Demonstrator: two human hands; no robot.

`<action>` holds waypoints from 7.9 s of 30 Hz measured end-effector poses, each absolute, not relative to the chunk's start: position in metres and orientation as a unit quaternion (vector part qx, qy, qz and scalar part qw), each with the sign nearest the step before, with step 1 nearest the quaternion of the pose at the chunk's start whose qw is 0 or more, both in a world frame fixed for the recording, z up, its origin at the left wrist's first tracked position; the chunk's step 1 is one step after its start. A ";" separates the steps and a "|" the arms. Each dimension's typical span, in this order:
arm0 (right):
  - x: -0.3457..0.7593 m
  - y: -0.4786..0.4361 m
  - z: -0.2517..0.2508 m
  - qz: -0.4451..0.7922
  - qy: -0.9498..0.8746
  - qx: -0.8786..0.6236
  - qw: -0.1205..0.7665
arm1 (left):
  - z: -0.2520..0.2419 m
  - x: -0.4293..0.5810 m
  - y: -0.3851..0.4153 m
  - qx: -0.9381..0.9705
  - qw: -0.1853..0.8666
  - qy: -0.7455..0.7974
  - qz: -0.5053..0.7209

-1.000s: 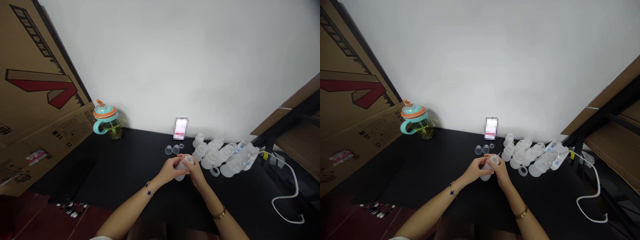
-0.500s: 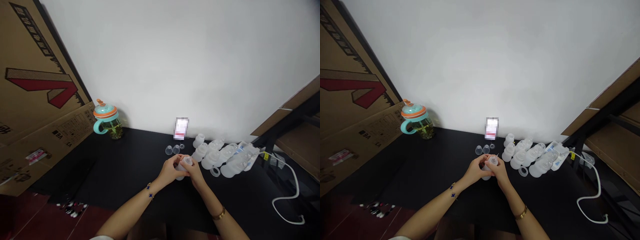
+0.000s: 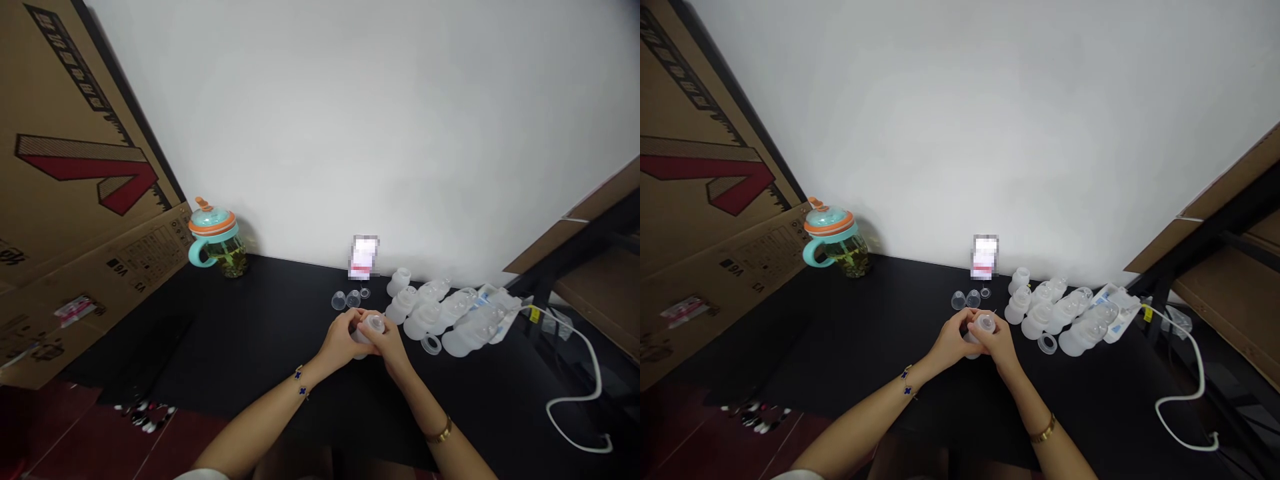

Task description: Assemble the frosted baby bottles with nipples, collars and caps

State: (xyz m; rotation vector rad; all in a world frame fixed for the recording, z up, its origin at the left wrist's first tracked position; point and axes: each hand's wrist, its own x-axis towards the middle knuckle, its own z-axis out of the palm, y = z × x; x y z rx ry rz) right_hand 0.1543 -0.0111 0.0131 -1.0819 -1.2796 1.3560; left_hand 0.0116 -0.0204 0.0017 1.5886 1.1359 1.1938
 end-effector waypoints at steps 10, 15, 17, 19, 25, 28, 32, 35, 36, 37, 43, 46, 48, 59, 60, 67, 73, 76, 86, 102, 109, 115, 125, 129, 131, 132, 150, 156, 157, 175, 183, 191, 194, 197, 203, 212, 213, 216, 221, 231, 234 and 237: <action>0.153 -0.007 0.004 0.645 -0.423 -0.414 0.484 | 0.001 0.011 -0.012 0.509 0.555 0.404 0.519; 0.153 -0.007 0.006 0.658 -0.436 -0.417 0.450 | 0.007 0.003 -0.009 0.397 0.628 0.384 0.548; 0.152 -0.008 0.005 0.665 -0.441 -0.418 0.434 | 0.007 0.001 -0.008 0.366 0.646 0.388 0.546; 0.152 -0.009 0.004 0.673 -0.442 -0.416 0.423 | 0.006 0.000 -0.007 0.336 0.665 0.387 0.543; 0.150 -0.009 0.004 0.682 -0.450 -0.401 0.413 | -0.001 0.000 -0.003 0.256 0.736 0.339 0.527; 0.149 -0.009 0.003 0.681 -0.449 -0.415 0.403 | -0.001 0.000 -0.002 0.229 0.754 0.312 0.531; 0.148 -0.009 0.004 0.683 -0.461 -0.416 0.384 | 0.003 0.001 -0.002 0.209 0.759 0.291 0.543; 0.149 -0.011 0.007 0.684 -0.473 -0.411 0.375 | 0.004 0.000 -0.002 0.203 0.755 0.287 0.553; 0.149 -0.011 0.007 0.684 -0.476 -0.408 0.374 | 0.004 0.000 -0.003 0.207 0.753 0.287 0.554; 0.149 -0.012 0.008 0.684 -0.477 -0.404 0.375 | 0.002 -0.001 -0.003 0.214 0.751 0.289 0.554; 0.149 -0.011 0.000 0.686 -0.459 -0.408 0.390 | -0.005 -0.003 -0.002 0.239 0.717 0.327 0.567; 0.147 -0.010 -0.002 0.680 -0.464 -0.409 0.393 | -0.005 -0.002 -0.002 0.236 0.717 0.325 0.570; 0.147 -0.009 -0.001 0.671 -0.474 -0.411 0.394 | -0.003 -0.002 -0.002 0.236 0.724 0.317 0.566; 0.146 -0.008 -0.004 0.638 -0.527 -0.401 0.392 | 0.008 -0.005 -0.003 0.158 0.772 0.286 0.545; 0.146 -0.008 -0.005 0.637 -0.530 -0.400 0.391 | 0.009 -0.005 -0.003 0.157 0.772 0.286 0.545; 0.147 -0.007 -0.006 0.637 -0.543 -0.399 0.375 | 0.015 -0.005 -0.004 0.128 0.785 0.278 0.539; 0.146 -0.007 -0.006 0.639 -0.540 -0.405 0.369 | 0.015 -0.006 -0.004 0.137 0.791 0.274 0.530; 0.146 -0.006 -0.007 0.640 -0.540 -0.403 0.370 | 0.016 -0.006 -0.004 0.144 0.792 0.273 0.527; 0.147 -0.011 -0.007 0.359 -0.676 -0.486 0.421 | 0.017 -0.011 -0.001 0.095 0.767 0.281 0.568; 0.140 0.020 -0.037 -0.041 -0.836 -0.480 0.261 | 0.021 -0.016 -0.001 0.039 0.775 0.271 0.570; 0.143 0.018 -0.034 -0.034 -0.814 -0.470 0.340 | 0.019 -0.018 0.001 0.047 0.766 0.275 0.579; 0.146 0.016 -0.036 0.015 -0.800 -0.478 0.362 | 0.017 -0.020 0.002 0.053 0.758 0.279 0.586; 0.150 0.017 -0.044 0.105 -0.769 -0.497 0.388 | 0.017 -0.021 0.005 0.051 0.750 0.278 0.597; 0.154 0.019 -0.053 0.137 -0.751 -0.517 0.388 | 0.016 -0.022 0.006 0.048 0.754 0.269 0.597; 0.157 0.020 -0.057 0.157 -0.738 -0.530 0.388 | 0.015 -0.022 0.006 0.047 0.753 0.273 0.597; 0.158 0.020 -0.058 0.167 -0.735 -0.532 0.385 | 0.015 -0.022 0.006 0.045 0.753 0.275 0.597; 0.153 0.009 -0.019 0.653 -0.418 -0.393 0.494 | 0.011 -0.021 0.006 0.025 0.762 0.281 0.583; 0.150 0.002 -0.009 0.665 -0.416 -0.382 0.489 | 0.014 -0.020 0.004 0.025 0.765 0.281 0.579; 0.150 0.001 -0.008 0.663 -0.418 -0.385 0.488 | 0.014 -0.019 0.003 0.030 0.767 0.276 0.578; 0.153 0.000 0.001 0.646 -0.415 -0.382 0.515 | 0.001 -0.010 0.000 0.140 0.731 0.309 0.593; 0.153 0.000 -0.001 0.710 -0.353 -0.357 0.493 | 0.005 -0.012 0.002 0.101 0.732 0.327 0.590; 0.156 0.003 -0.006 0.761 -0.284 -0.339 0.474 | 0.005 -0.012 0.001 0.112 0.732 0.331 0.586; 0.157 0.005 -0.006 0.777 -0.264 -0.332 0.465 | 0.006 -0.011 0.001 0.101 0.729 0.342 0.584; 0.157 0.006 -0.007 0.781 -0.253 -0.333 0.464 | 0.009 -0.011 0.001 0.094 0.731 0.343 0.582; 0.156 0.006 -0.011 0.783 -0.248 -0.332 0.464 | 0.015 -0.011 -0.001 0.064 0.741 0.355 0.566; 0.156 0.002 -0.008 0.756 -0.254 -0.330 0.505 | 0.003 -0.007 -0.001 0.162 0.696 0.409 0.567; 0.155 0.001 -0.007 0.752 -0.255 -0.332 0.509 | 0.000 -0.007 -0.002 0.190 0.684 0.420 0.565; 0.155 0.001 -0.005 0.743 -0.256 -0.339 0.517 | -0.004 -0.005 -0.004 0.266 0.653 0.442 0.555; 0.155 0.002 -0.005 0.736 -0.256 -0.338 0.528 | 0.000 -0.001 -0.008 0.314 0.646 0.464 0.518; 0.155 0.003 -0.004 0.722 -0.236 -0.346 0.551 | -0.015 -0.001 -0.003 0.430 0.548 0.488 0.526; 0.156 0.003 -0.004 0.718 -0.236 -0.351 0.552 | -0.022 -0.002 -0.001 0.461 0.508 0.508 0.522; 0.156 0.003 -0.005 0.716 -0.236 -0.351 0.555 | -0.023 -0.003 -0.002 0.489 0.472 0.528 0.509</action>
